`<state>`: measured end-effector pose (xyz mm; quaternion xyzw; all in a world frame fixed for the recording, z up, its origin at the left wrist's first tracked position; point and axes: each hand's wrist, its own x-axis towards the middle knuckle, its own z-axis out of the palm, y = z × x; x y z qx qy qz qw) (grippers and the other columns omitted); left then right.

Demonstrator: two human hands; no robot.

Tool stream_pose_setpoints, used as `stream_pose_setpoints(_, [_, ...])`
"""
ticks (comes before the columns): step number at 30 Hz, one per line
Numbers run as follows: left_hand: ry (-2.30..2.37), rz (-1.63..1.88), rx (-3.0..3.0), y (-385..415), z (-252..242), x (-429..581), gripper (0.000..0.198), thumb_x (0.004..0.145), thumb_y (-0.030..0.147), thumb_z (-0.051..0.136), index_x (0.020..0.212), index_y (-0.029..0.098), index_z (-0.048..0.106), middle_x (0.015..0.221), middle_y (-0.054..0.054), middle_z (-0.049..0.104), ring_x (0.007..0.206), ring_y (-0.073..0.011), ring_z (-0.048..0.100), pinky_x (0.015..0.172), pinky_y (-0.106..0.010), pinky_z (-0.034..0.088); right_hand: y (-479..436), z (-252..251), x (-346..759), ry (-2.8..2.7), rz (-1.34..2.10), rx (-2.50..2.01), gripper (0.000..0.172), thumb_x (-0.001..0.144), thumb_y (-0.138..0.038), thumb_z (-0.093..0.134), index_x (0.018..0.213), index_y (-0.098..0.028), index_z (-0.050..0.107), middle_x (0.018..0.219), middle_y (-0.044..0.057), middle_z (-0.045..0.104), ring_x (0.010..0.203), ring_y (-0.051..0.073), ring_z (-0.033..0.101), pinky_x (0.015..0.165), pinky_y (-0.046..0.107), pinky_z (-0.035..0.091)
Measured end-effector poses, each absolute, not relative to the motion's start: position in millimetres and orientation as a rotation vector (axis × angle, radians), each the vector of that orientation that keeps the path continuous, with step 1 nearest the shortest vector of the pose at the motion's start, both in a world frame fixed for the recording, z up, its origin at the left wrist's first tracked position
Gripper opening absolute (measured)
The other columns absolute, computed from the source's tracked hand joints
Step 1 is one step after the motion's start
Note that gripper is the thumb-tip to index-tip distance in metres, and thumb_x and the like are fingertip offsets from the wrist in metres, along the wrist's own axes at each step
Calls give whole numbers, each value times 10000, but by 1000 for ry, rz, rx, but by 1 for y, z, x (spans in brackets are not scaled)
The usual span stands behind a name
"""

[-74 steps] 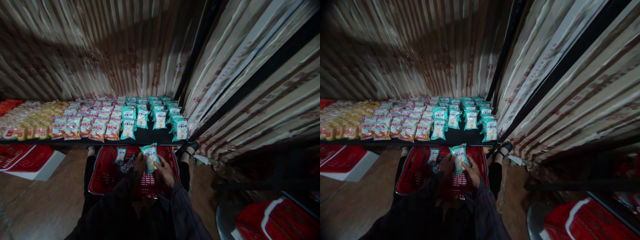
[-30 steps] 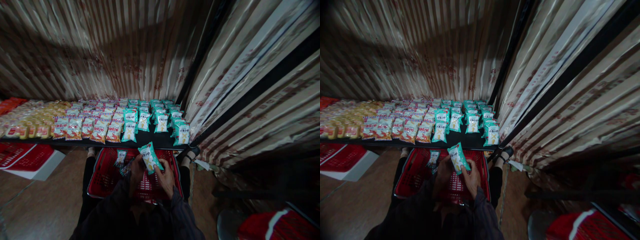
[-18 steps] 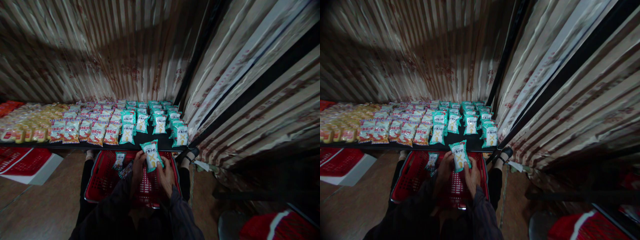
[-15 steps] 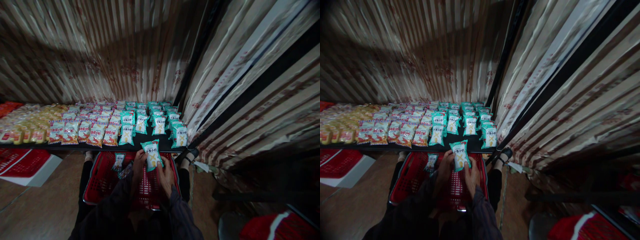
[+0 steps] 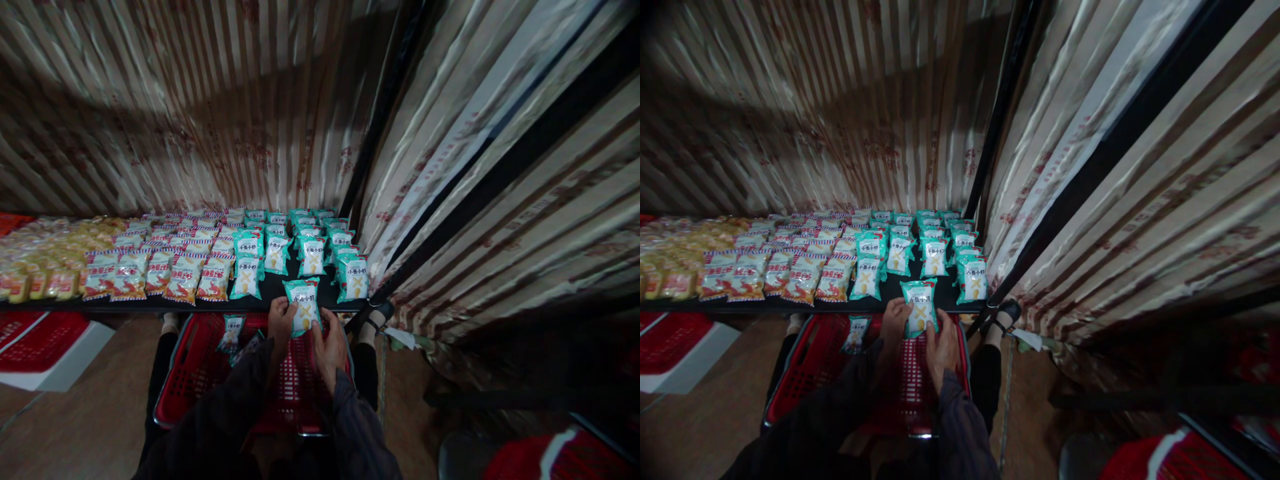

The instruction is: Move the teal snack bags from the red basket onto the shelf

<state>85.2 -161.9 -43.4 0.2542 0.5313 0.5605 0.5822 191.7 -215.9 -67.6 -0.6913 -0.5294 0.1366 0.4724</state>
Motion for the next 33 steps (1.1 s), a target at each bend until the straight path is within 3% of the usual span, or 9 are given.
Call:
stream_pose_setpoints(7, [1203,1349,633,-145,-42,102,423,604,354,792,860,171,509,845,-63,670,818,-209,670,738,-311,523,-206,-64,193,-1357,180,-1650,450,898,-437,384,1200,-140,538,1186,167,618,1116,275,559,966,475,434])
stream_pose_setpoints(17, [1109,1390,758,-122,-42,119,362,672,311,752,868,189,473,892,-47,632,896,-193,649,840,-348,508,-177,-93,206,-1466,139,-1647,622,900,-446,424,1415,-107,341,1419,212,444,1318,302,417,1039,505,385])
stream_pose_setpoints(26, [1096,1390,791,-111,-46,128,299,737,266,701,883,191,451,939,-67,611,939,-197,630,845,-336,500,-162,-97,206,-1420,92,-1648,637,913,-471,395,1437,-118,311,1439,210,411,1345,313,375,1043,515,372])
stream_pose_setpoints(33, [1114,1401,798,-99,-53,135,365,671,326,759,861,193,478,861,-28,617,889,-185,645,836,-339,509,-154,-94,204,-1386,70,-1660,627,923,-463,366,1432,-101,314,1424,223,427,1341,318,381,1036,524,380])
